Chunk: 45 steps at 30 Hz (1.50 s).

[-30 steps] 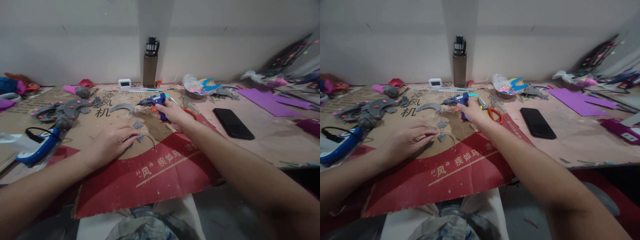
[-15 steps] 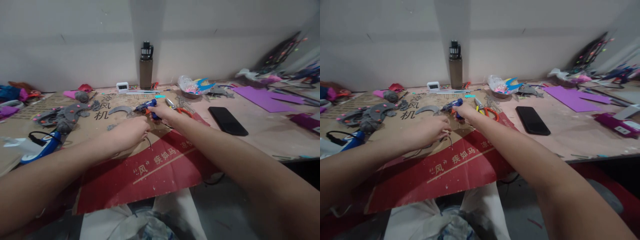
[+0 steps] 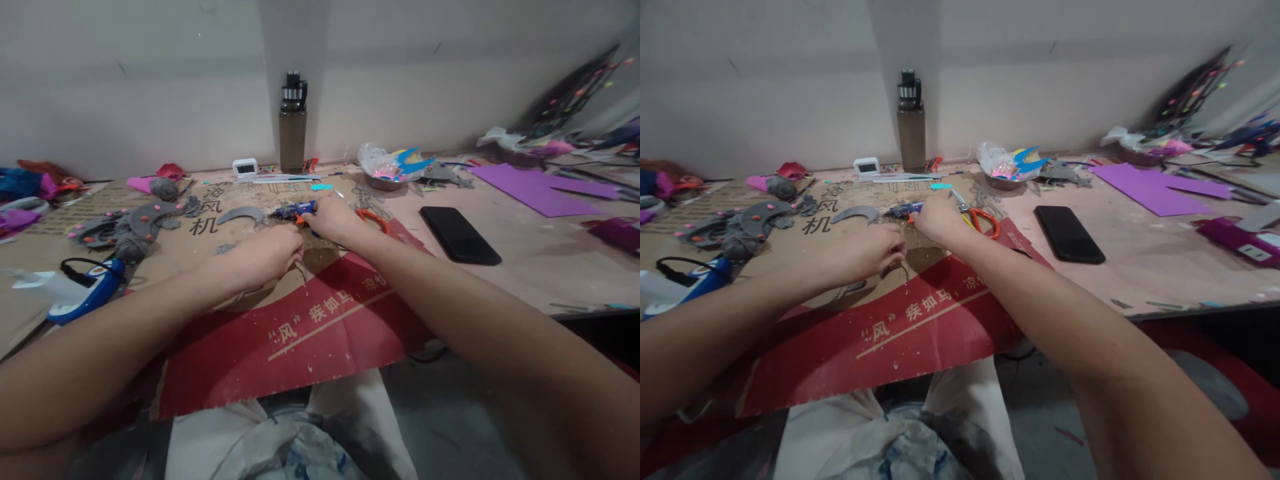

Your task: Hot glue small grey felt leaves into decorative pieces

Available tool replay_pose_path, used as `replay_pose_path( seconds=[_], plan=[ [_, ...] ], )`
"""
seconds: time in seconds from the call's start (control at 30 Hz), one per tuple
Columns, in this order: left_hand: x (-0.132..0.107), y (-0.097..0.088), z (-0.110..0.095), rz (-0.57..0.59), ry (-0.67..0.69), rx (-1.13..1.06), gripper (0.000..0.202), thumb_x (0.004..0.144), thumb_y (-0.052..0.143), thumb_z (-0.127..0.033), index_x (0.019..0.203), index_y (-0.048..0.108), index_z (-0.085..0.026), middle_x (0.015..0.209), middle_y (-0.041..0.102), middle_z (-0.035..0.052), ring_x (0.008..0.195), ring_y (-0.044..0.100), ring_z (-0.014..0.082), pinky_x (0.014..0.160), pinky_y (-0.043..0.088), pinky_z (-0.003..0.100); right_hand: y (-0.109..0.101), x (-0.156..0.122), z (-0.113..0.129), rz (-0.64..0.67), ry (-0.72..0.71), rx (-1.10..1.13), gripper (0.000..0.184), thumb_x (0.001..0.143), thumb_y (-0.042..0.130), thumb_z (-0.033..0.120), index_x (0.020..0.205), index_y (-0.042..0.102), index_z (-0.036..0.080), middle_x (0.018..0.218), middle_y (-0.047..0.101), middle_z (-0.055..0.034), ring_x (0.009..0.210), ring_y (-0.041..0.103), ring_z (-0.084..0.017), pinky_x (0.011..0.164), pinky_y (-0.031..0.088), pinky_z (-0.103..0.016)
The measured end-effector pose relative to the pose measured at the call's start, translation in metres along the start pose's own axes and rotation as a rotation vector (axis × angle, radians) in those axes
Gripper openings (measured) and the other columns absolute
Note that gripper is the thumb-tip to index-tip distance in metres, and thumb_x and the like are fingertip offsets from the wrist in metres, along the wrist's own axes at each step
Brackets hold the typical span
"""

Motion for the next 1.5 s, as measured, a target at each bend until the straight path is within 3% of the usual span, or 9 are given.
replay_pose_path(
  seconds=[0.07,0.13,0.23,0.3,0.5,0.67,0.9,1.27,1.5],
  plan=[
    [-0.003,-0.011,0.001,-0.054,0.000,-0.064,0.015,0.082,0.052,-0.020,0.077,0.066,-0.016,0.079,0.064,0.0053,0.073,0.056,0.0166,0.070,0.042,0.029,-0.009,-0.008,0.003,-0.169,-0.036,-0.103,0.023,0.083,0.059,0.031,0.093,0.064,0.011,0.102,0.060,-0.0198,0.103,0.055,-0.034,0.086,0.041,-0.049],
    [-0.009,-0.020,0.006,-0.129,-0.022,-0.147,0.015,0.083,0.051,-0.021,0.079,0.066,-0.017,0.078,0.064,0.0041,0.074,0.056,0.0158,0.072,0.042,0.028,-0.013,-0.016,0.013,-0.247,-0.137,-0.064,0.022,0.085,0.056,0.028,0.100,0.064,0.015,0.110,0.059,-0.0162,0.106,0.052,-0.030,0.088,0.040,-0.045],
    [-0.021,-0.025,0.017,-0.211,-0.082,-0.248,0.015,0.084,0.051,-0.023,0.082,0.064,-0.017,0.080,0.065,0.0031,0.074,0.056,0.0148,0.072,0.043,0.028,-0.008,-0.027,0.029,-0.104,-0.349,0.120,0.017,0.086,0.050,0.019,0.093,0.066,0.018,0.097,0.064,-0.0085,0.093,0.056,-0.019,0.082,0.042,-0.033],
    [-0.027,-0.023,0.022,-0.223,-0.102,-0.290,0.016,0.084,0.051,-0.026,0.084,0.064,-0.018,0.083,0.066,0.0032,0.075,0.056,0.0146,0.072,0.043,0.028,-0.001,-0.031,0.034,0.021,-0.390,0.196,0.017,0.085,0.050,0.014,0.087,0.067,0.017,0.087,0.066,-0.0054,0.082,0.056,-0.015,0.075,0.041,-0.028],
    [-0.035,-0.012,0.028,-0.192,-0.153,-0.382,0.019,0.086,0.049,-0.030,0.084,0.063,-0.019,0.085,0.066,0.0026,0.075,0.057,0.0140,0.072,0.043,0.027,0.013,-0.041,0.023,0.177,-0.262,0.245,0.016,0.081,0.052,0.013,0.083,0.067,0.017,0.079,0.067,-0.0033,0.071,0.055,-0.013,0.066,0.038,-0.026],
    [-0.038,-0.007,0.035,-0.278,-0.208,-0.461,0.021,0.086,0.050,-0.034,0.086,0.063,-0.018,0.082,0.065,0.0031,0.075,0.057,0.0147,0.072,0.045,0.028,0.011,-0.063,0.022,0.161,-0.175,0.186,0.008,0.081,0.054,0.021,0.079,0.060,0.017,0.078,0.064,-0.0043,0.069,0.054,-0.014,0.062,0.037,-0.026],
    [-0.042,-0.006,0.036,-0.349,-0.235,-0.504,0.019,0.086,0.051,-0.034,0.083,0.063,-0.019,0.082,0.065,0.0030,0.076,0.057,0.0154,0.072,0.045,0.029,0.020,-0.085,0.040,0.123,-0.211,0.042,0.039,0.075,0.065,0.054,0.085,0.057,0.017,0.091,0.062,-0.0096,0.079,0.055,-0.020,0.066,0.039,-0.031],
    [-0.046,0.001,0.037,-0.349,-0.222,-0.599,0.021,0.086,0.051,-0.034,0.084,0.062,-0.016,0.072,0.062,0.0013,0.065,0.055,0.0126,0.063,0.043,0.027,0.026,-0.082,0.041,0.145,-0.219,0.009,0.030,0.076,0.068,0.047,0.083,0.059,0.019,0.086,0.063,-0.0063,0.078,0.055,-0.019,0.066,0.036,-0.031],
    [-0.054,-0.001,0.033,-0.284,-0.267,-0.582,0.023,0.087,0.049,-0.036,0.084,0.062,-0.017,0.076,0.064,0.0016,0.068,0.057,0.0132,0.064,0.044,0.026,0.026,-0.080,0.040,0.147,-0.240,0.025,0.028,0.077,0.068,0.047,0.082,0.060,0.020,0.083,0.064,-0.0054,0.079,0.055,-0.020,0.066,0.036,-0.032]
  ],
)
Point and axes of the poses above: each hand's wrist, its own x-axis towards the middle knuckle, its own y-axis out of the palm, z = x × y, the point moved 4 cm from there along x, towards the middle knuckle
